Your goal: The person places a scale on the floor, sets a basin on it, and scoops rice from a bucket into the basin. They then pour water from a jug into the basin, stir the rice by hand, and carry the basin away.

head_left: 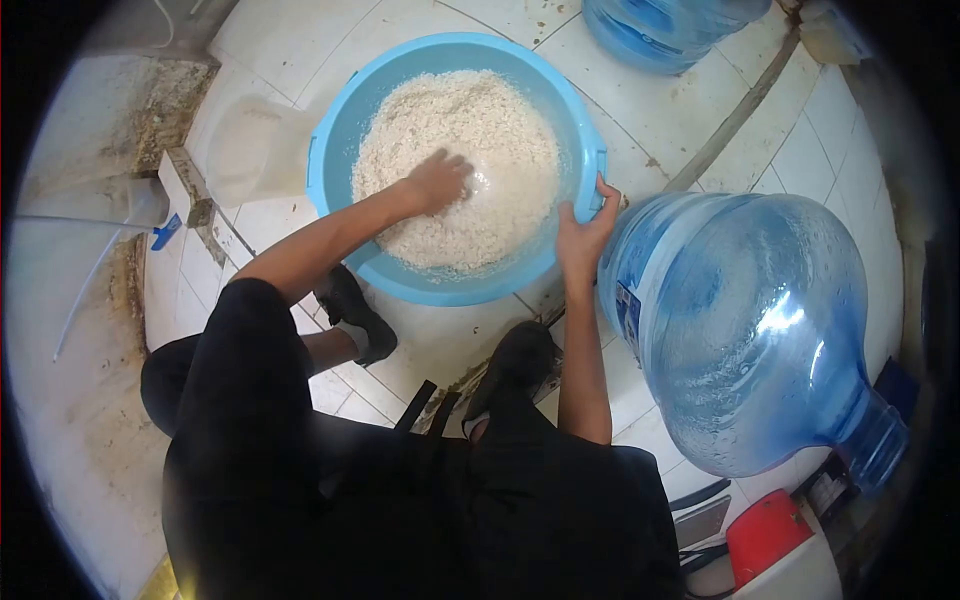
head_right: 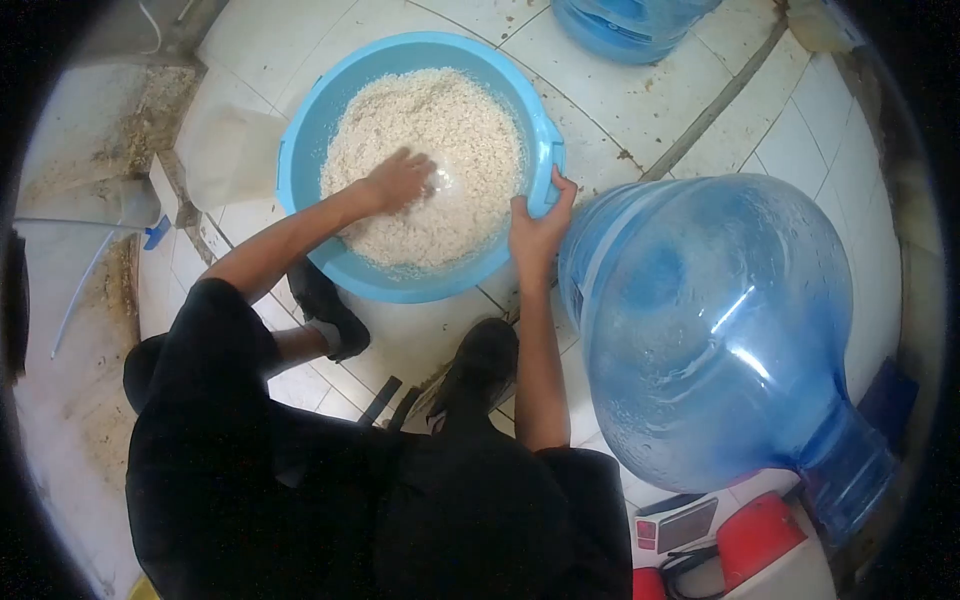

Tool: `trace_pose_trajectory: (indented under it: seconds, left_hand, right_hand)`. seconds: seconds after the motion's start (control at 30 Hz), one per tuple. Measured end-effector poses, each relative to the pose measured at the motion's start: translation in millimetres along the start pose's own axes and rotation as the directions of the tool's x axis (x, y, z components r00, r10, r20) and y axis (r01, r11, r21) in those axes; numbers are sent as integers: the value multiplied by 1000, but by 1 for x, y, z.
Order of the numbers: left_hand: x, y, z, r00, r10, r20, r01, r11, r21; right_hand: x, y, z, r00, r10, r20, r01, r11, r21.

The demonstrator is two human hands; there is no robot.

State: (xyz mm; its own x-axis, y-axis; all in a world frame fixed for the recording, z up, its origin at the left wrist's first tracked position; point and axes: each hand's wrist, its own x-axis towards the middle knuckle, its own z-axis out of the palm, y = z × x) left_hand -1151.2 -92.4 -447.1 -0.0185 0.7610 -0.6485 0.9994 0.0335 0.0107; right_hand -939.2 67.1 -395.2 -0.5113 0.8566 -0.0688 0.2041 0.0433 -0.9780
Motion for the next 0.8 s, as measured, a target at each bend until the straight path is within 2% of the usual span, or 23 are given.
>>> trace_pose_trajectory:
  seconds: [0.03,0.07,0.13,0.17,0.2,0.23,0.27,0.3,0.4,0.47,0.5,0.53,0.57,0.6,0.63,0.7,0.73,0.77,0.8]
  left_hand:
    - [0,-5,-1,987,-50,-156,69,991,119]
    - [6,-7,-3,987,-41,-153,60,991,120]
    - [9,0,-47,948,-273,-163,271,962,-32]
    - [20,7,-55,912,-357,-202,295,913,-282]
    - [37,11,-63,867,-447,-221,285,807,-517]
    - [64,8,-54,860,-430,-275,108,679,-726]
    - [88,6,-44,843,-426,-328,-84,497,-864]
    - [96,11,-44,846,-427,-320,-82,488,-869]
    - [100,27,-45,900,-359,-247,-39,498,-867]
    - [93,39,-48,979,-154,-131,-2,639,-769]
    - [86,42,-49,987,-62,-149,-71,665,-743]
    - [81,46,-53,986,-63,-151,-73,659,-748]
    - [77,48,-60,997,72,18,-38,703,-710]
    - [68,53,-72,963,191,191,-18,751,-661]
    - [62,60,-78,965,188,182,-23,752,-659]
    - [44,73,-82,920,271,283,-138,901,-412]
    - [35,78,-75,923,260,285,-128,904,-408]
    - [26,83,-63,914,269,305,-197,949,-246]
    - [14,87,-55,902,280,329,-269,960,-78]
  right_hand:
    - [-1,1,0,1000,-8,-1,8,1000,-17]
    - [-2,2,0,1000,-1,-7,1,1000,-19]
    - [-1,7,3,1000,-14,-22,14,1000,20]
    - [-2,7,3,1000,-10,-16,10,1000,14]
    - [-1,6,3,1000,-23,-11,23,1000,-11]
    - [-1,5,1,1000,-30,-5,30,999,-37]
    - [-1,3,1,1000,-23,0,23,999,-45]
    - [0,0,3,1000,-18,-13,18,999,-37]
    - [0,1,4,1000,4,-16,-5,1000,-25]
    - [0,0,4,1000,11,-18,-11,1000,-19]
    - [-1,-3,3,1000,29,-6,-29,999,-18]
    - [-1,-6,1,999,42,7,-42,999,-19]
    - [-2,-4,1,999,36,8,-35,999,-22]
    - [-4,0,2,1000,-19,-9,19,998,-59]
    - [-6,3,1,997,-74,-25,71,993,-98]
    - [-9,7,-1,997,-71,-27,68,993,-92]
    - [-10,6,1,998,-55,-31,52,995,-80]
    - [-11,5,3,998,-55,-30,53,996,-68]
    - [-11,3,2,1000,11,-23,-12,999,-38]
